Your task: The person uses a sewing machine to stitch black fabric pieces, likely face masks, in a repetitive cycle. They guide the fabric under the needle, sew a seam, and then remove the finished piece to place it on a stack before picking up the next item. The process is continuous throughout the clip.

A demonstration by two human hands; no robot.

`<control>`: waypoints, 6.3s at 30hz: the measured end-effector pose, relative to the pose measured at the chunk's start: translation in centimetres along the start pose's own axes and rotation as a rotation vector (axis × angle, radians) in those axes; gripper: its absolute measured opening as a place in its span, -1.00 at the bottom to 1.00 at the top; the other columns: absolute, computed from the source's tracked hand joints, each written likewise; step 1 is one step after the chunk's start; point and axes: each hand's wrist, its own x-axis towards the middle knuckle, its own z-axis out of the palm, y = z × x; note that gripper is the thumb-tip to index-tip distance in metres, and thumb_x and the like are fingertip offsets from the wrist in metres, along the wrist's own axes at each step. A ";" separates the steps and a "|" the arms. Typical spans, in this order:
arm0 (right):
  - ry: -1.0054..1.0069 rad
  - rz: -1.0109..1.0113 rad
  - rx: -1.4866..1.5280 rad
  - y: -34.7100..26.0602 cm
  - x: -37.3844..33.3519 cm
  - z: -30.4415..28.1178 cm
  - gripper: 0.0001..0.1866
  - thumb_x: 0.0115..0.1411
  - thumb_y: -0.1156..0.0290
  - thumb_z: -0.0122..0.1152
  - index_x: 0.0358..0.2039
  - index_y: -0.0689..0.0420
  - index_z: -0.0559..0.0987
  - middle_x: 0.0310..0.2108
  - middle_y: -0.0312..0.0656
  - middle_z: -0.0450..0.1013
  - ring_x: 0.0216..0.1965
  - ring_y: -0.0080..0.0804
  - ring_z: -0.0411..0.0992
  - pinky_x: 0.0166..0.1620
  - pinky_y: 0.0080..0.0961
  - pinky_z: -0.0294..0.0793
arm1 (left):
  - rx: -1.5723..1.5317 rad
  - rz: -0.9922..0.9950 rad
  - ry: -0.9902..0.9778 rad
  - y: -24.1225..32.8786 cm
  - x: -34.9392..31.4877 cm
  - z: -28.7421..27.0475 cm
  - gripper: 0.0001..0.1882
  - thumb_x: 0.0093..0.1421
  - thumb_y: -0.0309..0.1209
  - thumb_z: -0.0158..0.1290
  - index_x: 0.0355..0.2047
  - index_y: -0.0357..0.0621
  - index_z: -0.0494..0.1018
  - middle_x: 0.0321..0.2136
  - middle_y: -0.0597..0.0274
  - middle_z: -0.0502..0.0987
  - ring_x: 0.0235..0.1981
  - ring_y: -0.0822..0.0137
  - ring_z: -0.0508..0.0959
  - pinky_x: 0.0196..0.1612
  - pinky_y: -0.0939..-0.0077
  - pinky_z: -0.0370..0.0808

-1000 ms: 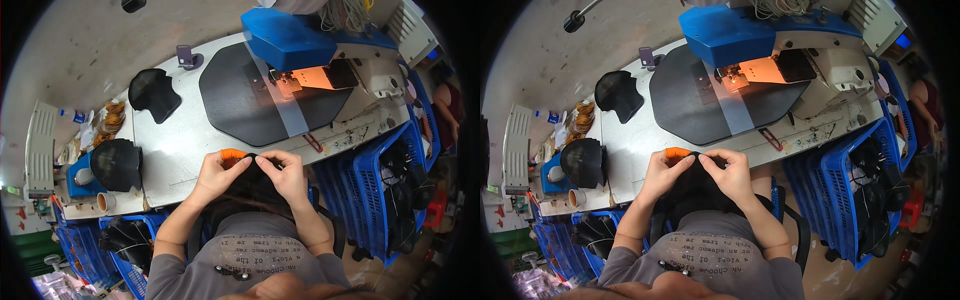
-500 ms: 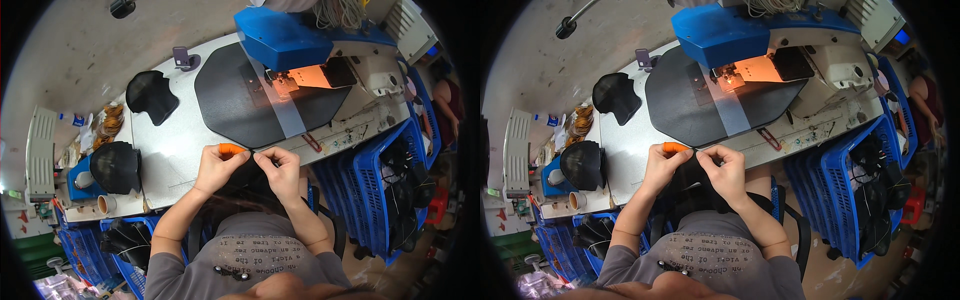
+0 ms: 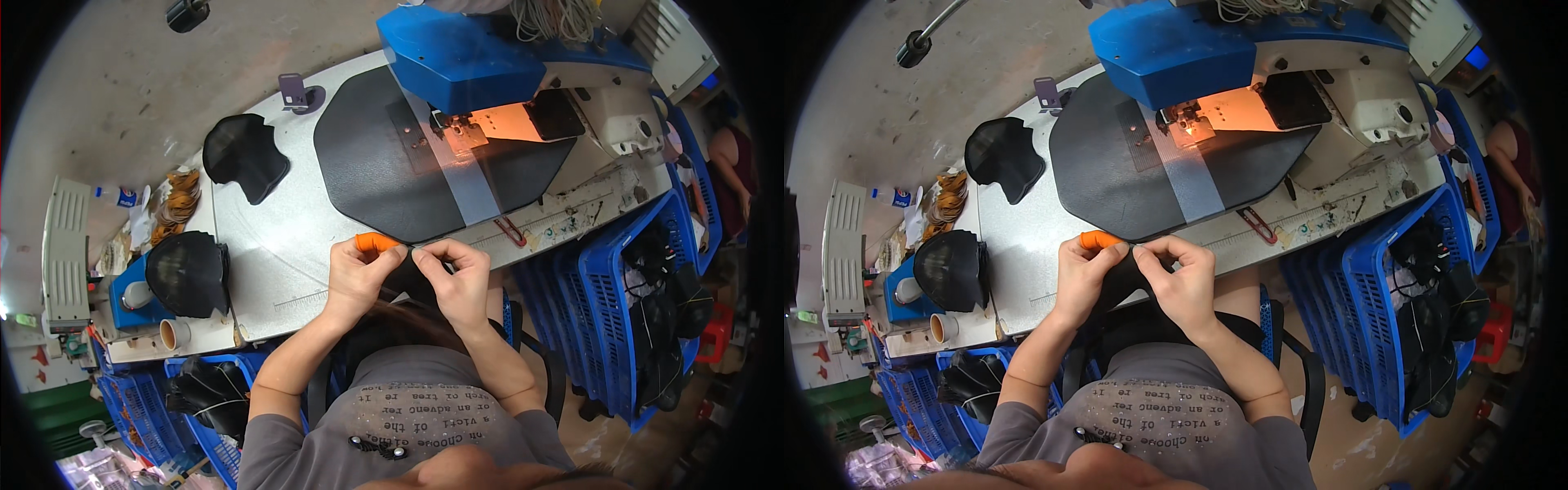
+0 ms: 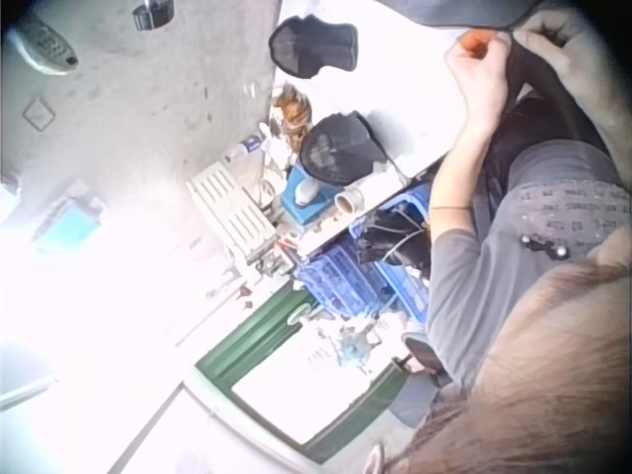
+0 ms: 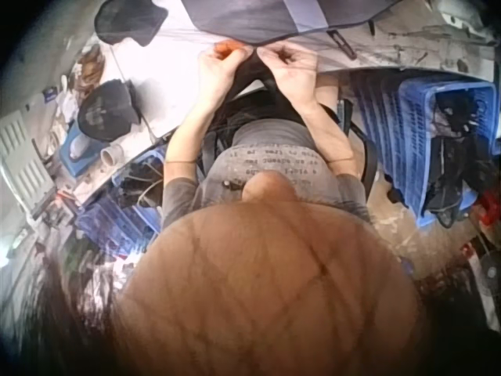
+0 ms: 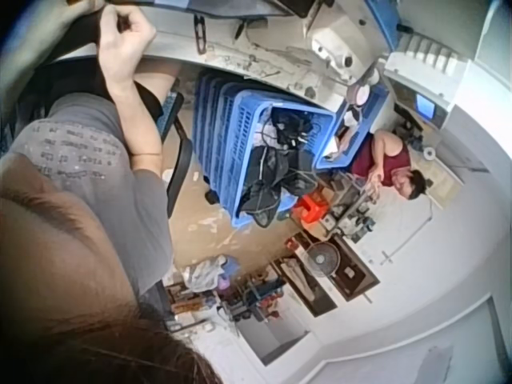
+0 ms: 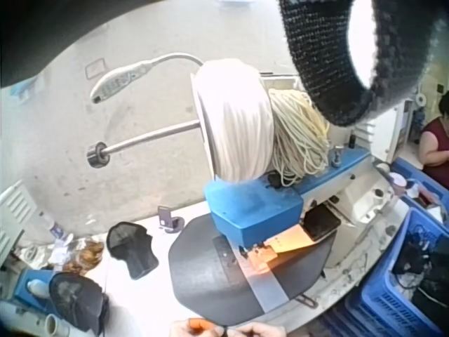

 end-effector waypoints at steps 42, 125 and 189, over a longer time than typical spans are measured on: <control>-1.526 0.046 1.115 -6.6 -4.0 3.1 -0.75 0.13 0.56 0.13 -0.21 0.43 0.59 -0.30 0.11 0.51 -0.30 -0.10 0.47 -0.21 -0.26 0.41 | 1.209 0.754 0.552 0.9 1.2 -15.9 -0.60 0.14 -0.44 0.16 0.02 -0.17 0.50 0.08 -0.03 0.47 0.00 -0.02 0.50 0.07 0.26 0.41; 0.057 -0.428 -0.961 -4.9 12.7 -3.2 -0.85 0.03 0.39 0.28 -0.41 0.17 0.69 -0.42 -0.11 0.59 -0.34 -0.14 0.51 -0.14 -0.23 0.40 | 1.223 0.968 -0.500 8.2 12.6 0.1 -0.68 0.18 -0.37 0.07 -0.05 -0.17 0.53 -0.12 0.01 0.53 -0.04 0.04 0.49 0.26 0.06 0.24; -0.108 -0.726 -0.854 -5.8 8.9 -7.0 -0.83 -0.05 0.56 0.27 -0.39 0.09 0.65 -0.41 -0.27 0.45 -0.27 -0.28 0.41 -0.14 -0.36 0.35 | 1.478 0.781 0.067 6.6 8.5 6.1 -0.82 0.10 -0.45 0.10 -0.27 -0.19 0.55 -0.32 -0.01 0.51 -0.34 -0.01 0.55 -0.37 0.18 0.56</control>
